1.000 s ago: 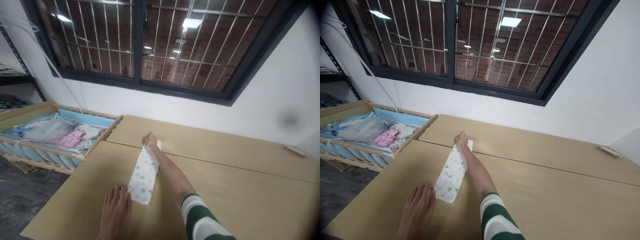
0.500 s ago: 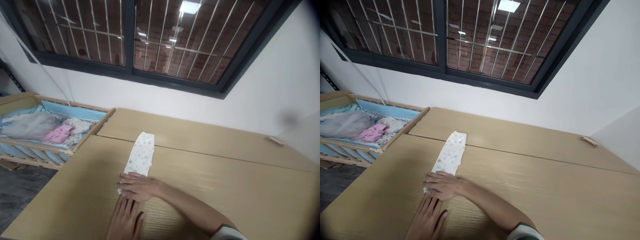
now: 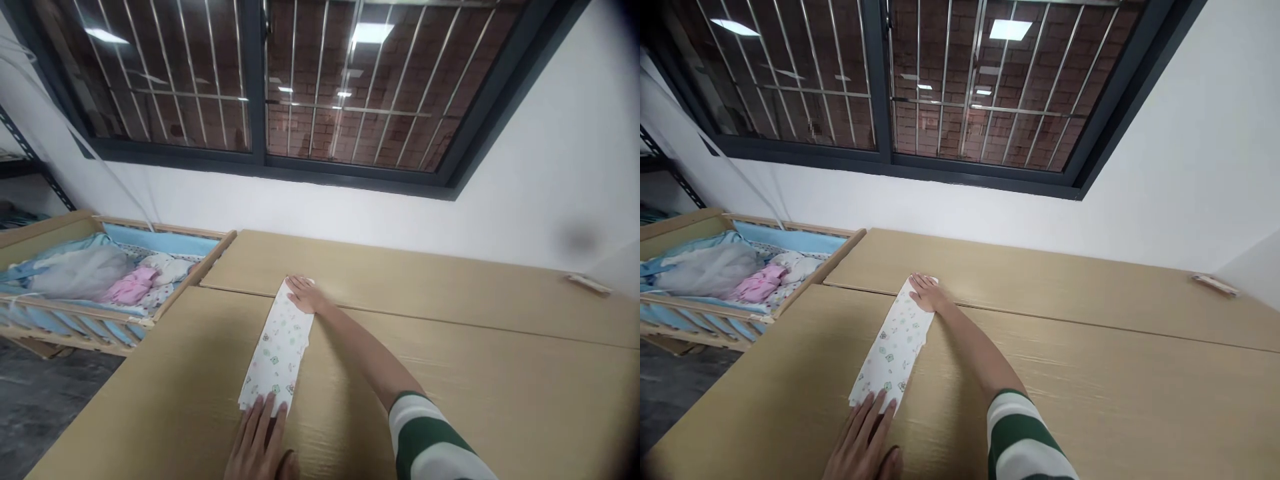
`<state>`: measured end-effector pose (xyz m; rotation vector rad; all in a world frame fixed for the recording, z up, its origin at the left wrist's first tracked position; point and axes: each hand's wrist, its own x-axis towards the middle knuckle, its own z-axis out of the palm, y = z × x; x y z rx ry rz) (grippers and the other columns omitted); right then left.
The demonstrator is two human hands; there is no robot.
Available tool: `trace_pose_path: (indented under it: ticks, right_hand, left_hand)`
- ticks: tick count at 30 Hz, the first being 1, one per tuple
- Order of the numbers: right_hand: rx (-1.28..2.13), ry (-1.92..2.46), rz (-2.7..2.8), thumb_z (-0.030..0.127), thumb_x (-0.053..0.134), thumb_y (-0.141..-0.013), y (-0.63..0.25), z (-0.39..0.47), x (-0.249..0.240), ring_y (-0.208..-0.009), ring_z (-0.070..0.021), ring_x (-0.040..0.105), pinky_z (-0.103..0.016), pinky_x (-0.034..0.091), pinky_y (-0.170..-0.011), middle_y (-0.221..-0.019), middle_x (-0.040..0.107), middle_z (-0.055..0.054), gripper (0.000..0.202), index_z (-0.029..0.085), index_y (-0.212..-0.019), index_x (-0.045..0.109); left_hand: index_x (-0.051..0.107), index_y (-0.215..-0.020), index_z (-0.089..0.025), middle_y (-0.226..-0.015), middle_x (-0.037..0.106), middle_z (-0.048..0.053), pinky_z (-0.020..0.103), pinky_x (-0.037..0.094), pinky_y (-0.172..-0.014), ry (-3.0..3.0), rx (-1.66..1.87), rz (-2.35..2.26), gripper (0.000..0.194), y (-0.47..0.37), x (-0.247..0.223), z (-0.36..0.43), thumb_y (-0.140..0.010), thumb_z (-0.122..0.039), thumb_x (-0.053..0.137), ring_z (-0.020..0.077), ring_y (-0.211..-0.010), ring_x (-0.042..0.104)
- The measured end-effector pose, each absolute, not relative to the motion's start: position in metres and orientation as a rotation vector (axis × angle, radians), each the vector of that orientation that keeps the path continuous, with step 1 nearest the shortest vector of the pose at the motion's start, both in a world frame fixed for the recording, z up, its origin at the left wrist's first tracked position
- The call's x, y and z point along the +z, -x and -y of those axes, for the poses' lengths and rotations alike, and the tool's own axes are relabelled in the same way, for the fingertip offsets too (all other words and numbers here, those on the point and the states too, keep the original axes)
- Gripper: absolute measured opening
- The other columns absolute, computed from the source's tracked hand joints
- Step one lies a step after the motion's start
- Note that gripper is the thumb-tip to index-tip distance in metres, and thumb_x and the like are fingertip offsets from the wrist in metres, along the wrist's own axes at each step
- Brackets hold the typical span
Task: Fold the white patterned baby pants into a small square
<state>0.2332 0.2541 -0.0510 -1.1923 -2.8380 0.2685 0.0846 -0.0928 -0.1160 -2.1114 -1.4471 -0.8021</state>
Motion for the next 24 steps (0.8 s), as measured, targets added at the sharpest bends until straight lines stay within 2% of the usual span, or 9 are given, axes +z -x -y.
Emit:
trace_pose_path:
  ticks: [6,11,13,15,18,20,22,24]
  right_hand:
    - [0.231,1.109,2.819,0.045,0.022,-0.106,-0.239,-0.260,-0.050,-0.156,-0.0234,0.014,-0.044,0.012,-0.127,-0.168,0.020,-0.010,0.063,0.014,-0.161,0.026]
    - [0.106,1.030,2.693,0.026,0.039,-0.100,-0.237,-0.221,-0.036,-0.155,-0.0303,0.018,-0.050,0.016,-0.125,-0.166,0.024,-0.019,0.059,0.007,-0.155,0.035]
    - [0.115,0.974,2.615,0.024,0.045,-0.098,-0.240,-0.182,-0.029,-0.148,-0.0333,0.032,-0.052,0.027,-0.120,-0.159,0.037,-0.022,0.051,0.008,-0.147,0.047]
    - [0.276,0.896,2.591,0.027,0.045,-0.101,-0.249,-0.132,-0.021,-0.131,-0.0288,0.053,-0.047,0.041,-0.110,-0.140,0.058,-0.018,0.039,0.014,-0.135,0.059]
    - [0.582,0.685,2.718,0.032,0.043,-0.105,-0.272,-0.049,-0.011,-0.112,-0.0209,0.065,-0.036,0.049,-0.101,-0.118,0.071,-0.010,0.032,0.019,-0.123,0.067]
    - [0.641,0.672,2.761,0.039,0.047,-0.104,-0.289,0.003,-0.007,-0.119,-0.0220,0.063,-0.037,0.045,-0.108,-0.126,0.070,-0.010,0.035,0.019,-0.125,0.067]
    - [0.601,0.745,2.758,0.056,0.058,-0.096,-0.305,0.048,-0.006,-0.136,-0.0282,0.051,-0.043,0.036,-0.117,-0.146,0.058,-0.015,0.058,0.016,-0.138,0.059]
    - [0.522,0.815,2.768,0.062,0.061,-0.093,-0.316,0.084,-0.014,-0.143,-0.0300,0.044,-0.044,0.031,-0.121,-0.153,0.050,-0.016,0.071,0.015,-0.145,0.052]
  left_hand:
    - [0.058,-0.136,-0.014,-0.130,0.068,0.012,0.043,0.052,-0.099,2.196,-0.789,1.361,0.046,-0.088,-0.098,0.090,-0.093,-0.028,0.051,0.0304,-0.122,0.062]
    - [0.061,-0.131,-0.020,-0.122,0.072,0.006,0.040,0.055,-0.101,2.426,-0.847,1.431,0.035,-0.070,-0.084,0.074,-0.099,-0.022,0.047,0.0218,-0.110,0.068]
    - [0.065,-0.123,-0.023,-0.120,0.073,0.005,0.040,0.057,-0.098,2.454,-0.885,1.470,0.031,-0.056,-0.084,0.068,-0.100,-0.021,0.044,0.0211,-0.109,0.069]
    - [0.067,-0.117,-0.024,-0.122,0.072,0.004,0.038,0.059,-0.095,2.465,-0.903,1.447,0.028,-0.045,-0.083,0.067,-0.101,-0.022,0.045,0.0216,-0.112,0.068]
    - [0.067,-0.120,-0.024,-0.127,0.070,0.004,0.036,0.059,-0.095,2.530,-0.841,1.360,0.026,-0.037,-0.077,0.078,-0.100,-0.025,0.051,0.0223,-0.117,0.066]
    - [0.064,-0.126,-0.021,-0.132,0.068,0.006,0.035,0.058,-0.096,2.573,-0.782,1.275,0.032,-0.038,-0.069,0.093,-0.098,-0.032,0.056,0.0231,-0.120,0.064]
    - [0.062,-0.131,-0.018,-0.135,0.066,0.008,0.033,0.057,-0.097,2.614,-0.746,1.155,0.041,-0.040,-0.064,0.111,-0.096,-0.040,0.059,0.0233,-0.120,0.063]
    - [0.062,-0.131,-0.018,-0.133,0.067,0.008,0.030,0.055,-0.097,2.656,-0.758,1.038,0.043,-0.043,-0.063,0.128,-0.096,-0.043,0.060,0.0217,-0.117,0.064]
